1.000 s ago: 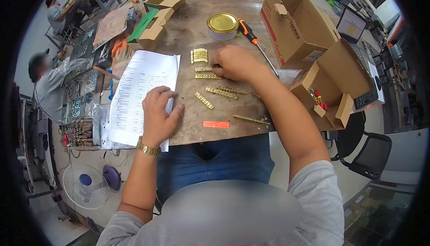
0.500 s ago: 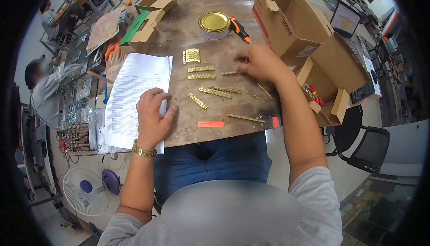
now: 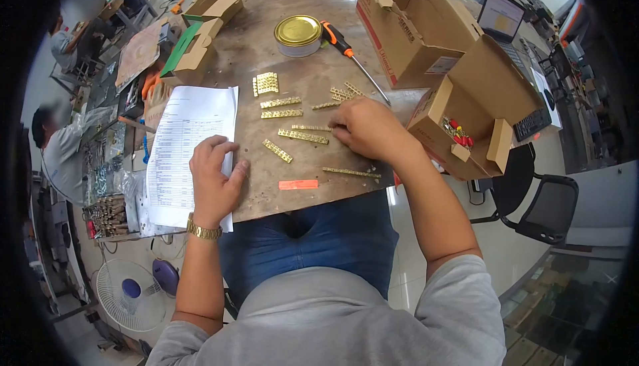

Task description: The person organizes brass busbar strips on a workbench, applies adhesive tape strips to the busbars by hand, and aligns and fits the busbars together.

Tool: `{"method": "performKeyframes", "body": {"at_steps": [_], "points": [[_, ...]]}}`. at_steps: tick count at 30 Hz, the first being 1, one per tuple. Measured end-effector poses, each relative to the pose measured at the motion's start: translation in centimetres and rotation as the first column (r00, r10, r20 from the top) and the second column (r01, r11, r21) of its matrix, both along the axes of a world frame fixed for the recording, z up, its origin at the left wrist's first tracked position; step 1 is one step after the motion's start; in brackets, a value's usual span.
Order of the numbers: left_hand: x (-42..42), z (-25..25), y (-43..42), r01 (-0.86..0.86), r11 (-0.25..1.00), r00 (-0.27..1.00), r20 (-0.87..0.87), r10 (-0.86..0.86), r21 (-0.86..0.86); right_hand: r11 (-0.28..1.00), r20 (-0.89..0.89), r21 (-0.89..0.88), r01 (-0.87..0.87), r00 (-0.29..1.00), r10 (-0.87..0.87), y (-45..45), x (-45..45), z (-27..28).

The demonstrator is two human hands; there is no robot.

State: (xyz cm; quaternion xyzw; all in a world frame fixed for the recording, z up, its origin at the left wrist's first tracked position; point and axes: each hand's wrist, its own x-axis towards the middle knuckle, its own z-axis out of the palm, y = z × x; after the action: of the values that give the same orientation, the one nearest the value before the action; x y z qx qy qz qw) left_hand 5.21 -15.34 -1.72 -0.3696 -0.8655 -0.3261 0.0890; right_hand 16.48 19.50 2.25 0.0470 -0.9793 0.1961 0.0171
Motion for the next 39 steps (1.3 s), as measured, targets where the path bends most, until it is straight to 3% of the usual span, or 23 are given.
{"method": "performKeyframes", "body": {"at_steps": [3, 6, 11, 15, 21, 24, 33, 39], "points": [[0.0, 0.0, 0.0, 0.004, 1.0, 1.0, -0.001, -0.004, -0.003, 0.999, -0.222, 0.031, 0.024, 0.975, -0.017, 0.3, 0.5, -0.9], [-0.1, 0.0, 0.0, 0.004, 1.0, 1.0, -0.001, -0.004, -0.003, 0.99, -0.269, -0.014, 0.14, 0.953, -0.138, -0.7, 2.7, 1.6], [0.1, 0.2, 0.0, -0.001, 1.0, 1.0, 0.002, 0.001, -0.017, 0.973, -0.129, -0.062, 0.22, 0.965, -0.227, -1.3, 8.4, 3.6], [0.1, 0.1, 0.0, 0.002, 0.999, 1.0, -0.003, -0.002, -0.041, 0.961, -0.036, -0.088, 0.264, 0.963, -0.268, -1.4, 10.5, 2.0], [0.2, 0.0, 0.0, -0.009, 0.999, 1.0, -0.01, 0.008, -0.045, 0.969, 0.017, -0.094, 0.229, 0.973, -0.228, -1.4, 11.1, 1.6], [0.2, 0.0, 0.0, -0.01, 0.999, 1.0, -0.016, 0.009, -0.049, 0.978, -0.036, -0.128, 0.166, 0.984, -0.172, -0.7, 11.3, 1.1], [0.3, 0.0, 0.0, -0.015, 0.998, 1.0, -0.016, 0.014, -0.061, 0.95, 0.012, -0.192, 0.246, 0.969, -0.249, -1.0, 11.6, 0.6], [0.3, 0.0, 0.0, -0.011, 0.998, 1.0, -0.022, 0.009, -0.055, 0.969, 0.014, -0.197, 0.149, 0.989, -0.149, -1.0, 11.0, 0.9]]}}
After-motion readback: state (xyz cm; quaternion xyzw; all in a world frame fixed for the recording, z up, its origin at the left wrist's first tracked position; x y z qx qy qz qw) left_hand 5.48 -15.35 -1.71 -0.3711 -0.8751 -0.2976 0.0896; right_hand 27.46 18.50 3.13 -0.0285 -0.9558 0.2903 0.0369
